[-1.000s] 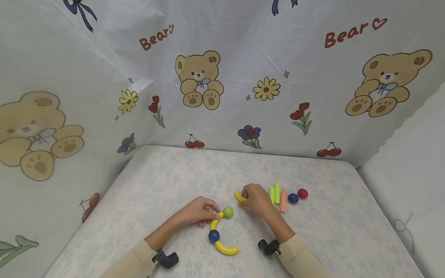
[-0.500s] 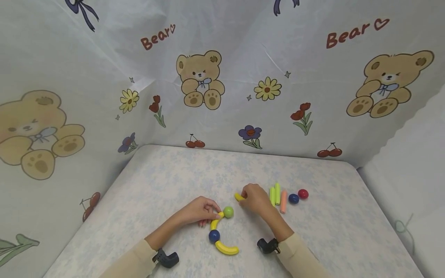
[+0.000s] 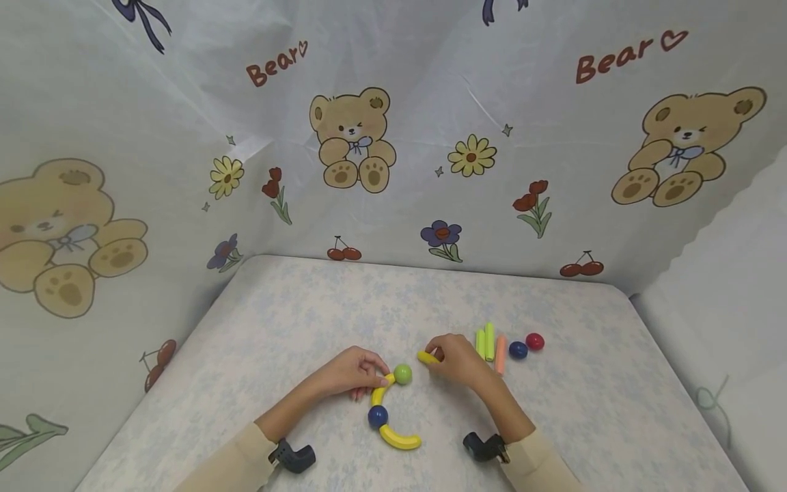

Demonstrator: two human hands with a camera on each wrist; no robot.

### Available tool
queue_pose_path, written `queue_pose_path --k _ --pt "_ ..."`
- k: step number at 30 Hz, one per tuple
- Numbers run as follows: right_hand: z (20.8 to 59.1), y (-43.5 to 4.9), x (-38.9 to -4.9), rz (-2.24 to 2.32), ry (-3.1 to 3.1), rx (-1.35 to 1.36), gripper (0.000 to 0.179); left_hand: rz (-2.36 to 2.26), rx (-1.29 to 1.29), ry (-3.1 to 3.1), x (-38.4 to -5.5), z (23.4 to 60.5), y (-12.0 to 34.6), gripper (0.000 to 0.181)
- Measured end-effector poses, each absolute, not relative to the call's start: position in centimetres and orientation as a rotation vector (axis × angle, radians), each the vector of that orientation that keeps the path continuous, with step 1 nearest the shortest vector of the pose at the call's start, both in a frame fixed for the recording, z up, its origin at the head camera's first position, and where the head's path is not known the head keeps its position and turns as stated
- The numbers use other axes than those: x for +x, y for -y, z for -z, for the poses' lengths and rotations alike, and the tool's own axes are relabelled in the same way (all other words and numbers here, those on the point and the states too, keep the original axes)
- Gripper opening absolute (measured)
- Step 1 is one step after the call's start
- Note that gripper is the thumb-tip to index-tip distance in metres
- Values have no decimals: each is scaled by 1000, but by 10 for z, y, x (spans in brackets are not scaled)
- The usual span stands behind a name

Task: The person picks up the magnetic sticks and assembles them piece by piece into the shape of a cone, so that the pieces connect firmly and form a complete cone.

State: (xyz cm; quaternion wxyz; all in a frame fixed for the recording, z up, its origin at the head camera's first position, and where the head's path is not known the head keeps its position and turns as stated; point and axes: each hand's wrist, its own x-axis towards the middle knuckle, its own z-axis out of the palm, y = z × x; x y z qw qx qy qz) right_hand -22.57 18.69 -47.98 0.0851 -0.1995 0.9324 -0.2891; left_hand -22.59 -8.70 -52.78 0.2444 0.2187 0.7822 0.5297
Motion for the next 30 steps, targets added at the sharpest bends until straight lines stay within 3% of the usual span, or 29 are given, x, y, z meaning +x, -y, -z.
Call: queue_pose_path --k 13,30 --pt "477 -196 -222 1047 -2588 -601 25 -1425 593 -2166 -229 532 86 11" --pt "478 -187 -217 986 -2660 -601 8 -1463 607 -2119 -228 526 87 11"
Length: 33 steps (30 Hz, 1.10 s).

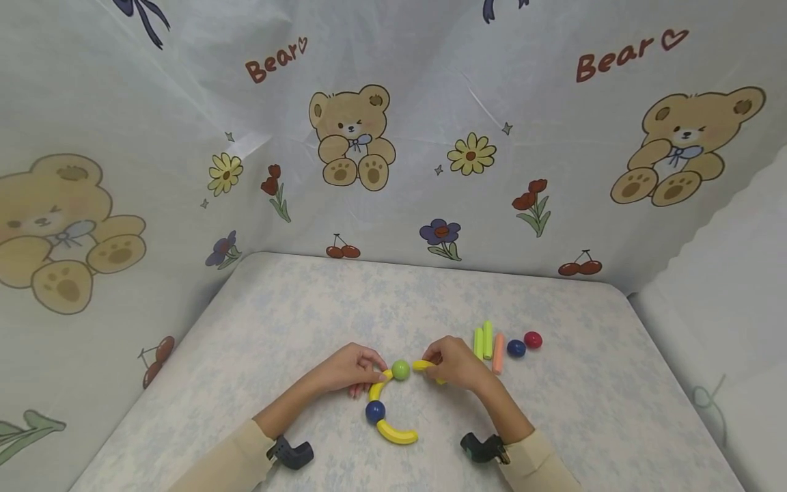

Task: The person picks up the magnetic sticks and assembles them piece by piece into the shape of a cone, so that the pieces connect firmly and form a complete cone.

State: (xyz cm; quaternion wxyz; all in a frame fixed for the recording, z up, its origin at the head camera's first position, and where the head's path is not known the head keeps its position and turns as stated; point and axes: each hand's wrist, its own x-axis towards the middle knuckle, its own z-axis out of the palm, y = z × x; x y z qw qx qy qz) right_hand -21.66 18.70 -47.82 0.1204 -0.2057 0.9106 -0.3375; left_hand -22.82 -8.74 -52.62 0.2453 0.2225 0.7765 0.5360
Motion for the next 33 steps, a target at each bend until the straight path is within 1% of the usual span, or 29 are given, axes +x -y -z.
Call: queue_pose_path --k 8,33 --pt "477 -184 -214 1051 -2586 -582 6 -1465 611 -2121 -228 526 87 11" --pt "483 -183 -214 1028 -2641 -589 13 -1472 592 -2120 -228 526 88 11"
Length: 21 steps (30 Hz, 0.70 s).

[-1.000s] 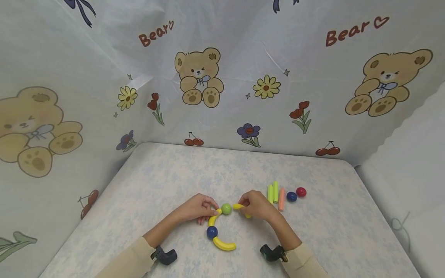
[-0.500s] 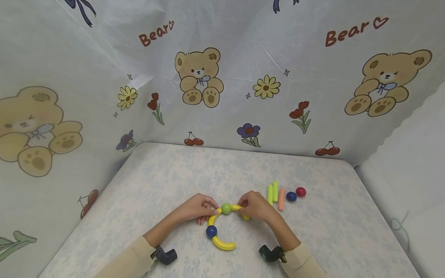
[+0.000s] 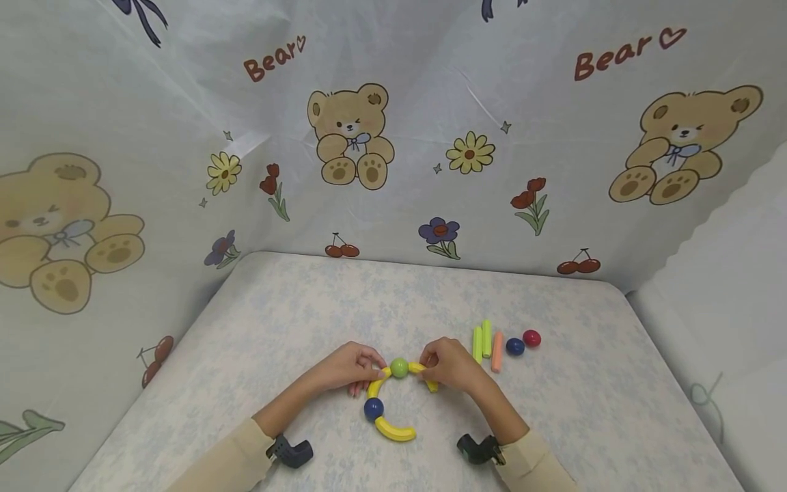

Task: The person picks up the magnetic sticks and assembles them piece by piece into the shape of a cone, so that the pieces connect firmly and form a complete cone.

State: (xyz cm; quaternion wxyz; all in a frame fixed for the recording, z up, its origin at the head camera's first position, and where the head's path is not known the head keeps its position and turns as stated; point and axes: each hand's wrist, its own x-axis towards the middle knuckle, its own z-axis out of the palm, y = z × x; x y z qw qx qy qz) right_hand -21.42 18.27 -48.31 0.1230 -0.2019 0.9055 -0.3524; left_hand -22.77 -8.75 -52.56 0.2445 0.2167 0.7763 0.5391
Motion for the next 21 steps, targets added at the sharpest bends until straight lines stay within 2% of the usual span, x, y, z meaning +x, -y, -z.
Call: queue_pose_path --k 11,21 --pt "476 -193 -209 993 -2618 -530 16 -1389 660 -2169 -237 525 88 17" --pt "478 -200 -205 1020 -2561 -536 15 -1271 810 -2269 -258 510 65 24"
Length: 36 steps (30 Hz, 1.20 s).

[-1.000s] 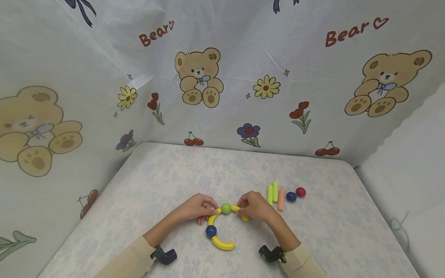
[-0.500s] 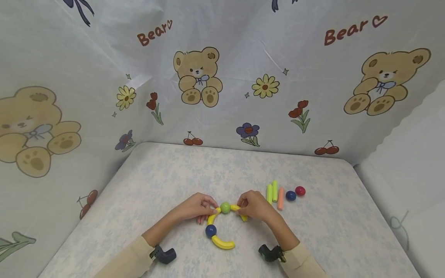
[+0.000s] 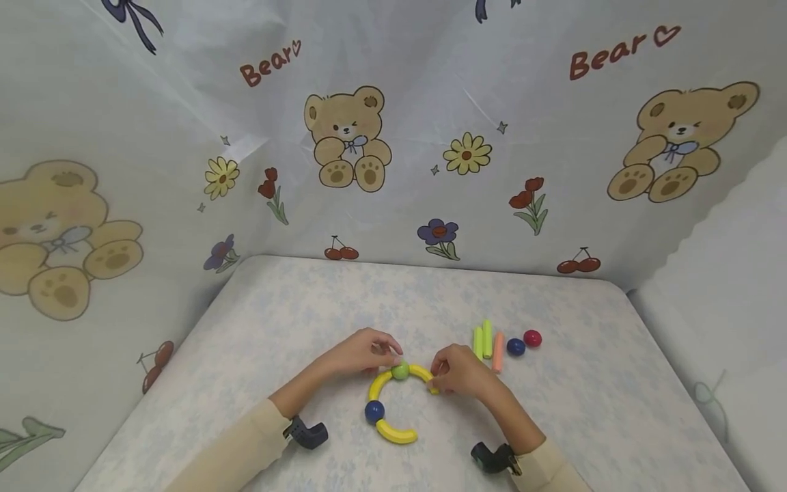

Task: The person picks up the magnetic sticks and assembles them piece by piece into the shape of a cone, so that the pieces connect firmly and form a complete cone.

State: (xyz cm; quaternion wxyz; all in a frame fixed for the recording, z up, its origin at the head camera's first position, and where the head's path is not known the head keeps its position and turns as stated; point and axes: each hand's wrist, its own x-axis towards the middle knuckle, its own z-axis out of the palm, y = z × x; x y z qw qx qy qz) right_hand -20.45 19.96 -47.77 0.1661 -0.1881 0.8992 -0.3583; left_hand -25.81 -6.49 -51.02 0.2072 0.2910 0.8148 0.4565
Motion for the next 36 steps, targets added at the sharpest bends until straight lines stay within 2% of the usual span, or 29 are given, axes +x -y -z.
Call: queue_pose_path --k 13,28,36 --pt "479 -186 -212 983 -2653 -585 12 -1219 782 -2269 -255 512 71 14" --pt "486 -176 -220 1027 -2666 -674 13 -1351 657 -2308 -234 519 88 18" --pt "471 -193 -209 1038 -2759 -669 12 -1304 643 -2304 -229 515 97 19"
